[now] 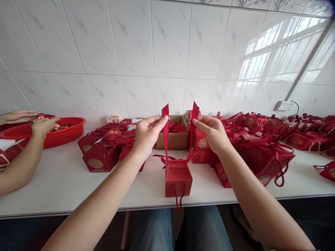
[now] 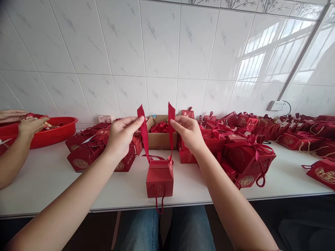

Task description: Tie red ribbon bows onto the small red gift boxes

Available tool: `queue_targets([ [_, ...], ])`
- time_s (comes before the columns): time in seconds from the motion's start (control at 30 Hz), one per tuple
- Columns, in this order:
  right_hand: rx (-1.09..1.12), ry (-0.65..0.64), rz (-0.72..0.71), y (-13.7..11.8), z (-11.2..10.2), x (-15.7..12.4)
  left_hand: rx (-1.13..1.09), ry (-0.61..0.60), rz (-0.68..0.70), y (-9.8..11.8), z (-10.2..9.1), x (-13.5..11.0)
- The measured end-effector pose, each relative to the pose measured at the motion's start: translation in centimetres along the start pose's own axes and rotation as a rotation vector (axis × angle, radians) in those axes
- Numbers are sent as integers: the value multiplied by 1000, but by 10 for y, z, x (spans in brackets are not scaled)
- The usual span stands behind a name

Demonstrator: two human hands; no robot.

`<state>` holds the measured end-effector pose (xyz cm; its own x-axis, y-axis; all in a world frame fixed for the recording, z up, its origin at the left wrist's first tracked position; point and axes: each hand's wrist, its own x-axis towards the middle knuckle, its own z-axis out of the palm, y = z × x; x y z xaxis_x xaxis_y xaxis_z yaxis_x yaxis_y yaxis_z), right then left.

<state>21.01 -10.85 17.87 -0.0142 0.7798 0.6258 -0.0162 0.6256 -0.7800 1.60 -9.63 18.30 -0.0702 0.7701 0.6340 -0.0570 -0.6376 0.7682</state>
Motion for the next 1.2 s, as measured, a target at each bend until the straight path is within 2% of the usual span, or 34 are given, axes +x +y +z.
queue_targets([
  [0.5,71,-10,39,4,0,1,3,33,17,2,1,0],
  [0.77,109,-7,126,6,15,8,-14,-39,36,-2,11,2],
  [0.97,65,-81,71,1,23,11,-3,-175,-43,1,18,11],
  [1.1,33,-110,31,1,22,13,75,-235,-112,4,18,20],
  [1.2,-2,-124,15,6,19,13,46,-301,-137,7,19,22],
])
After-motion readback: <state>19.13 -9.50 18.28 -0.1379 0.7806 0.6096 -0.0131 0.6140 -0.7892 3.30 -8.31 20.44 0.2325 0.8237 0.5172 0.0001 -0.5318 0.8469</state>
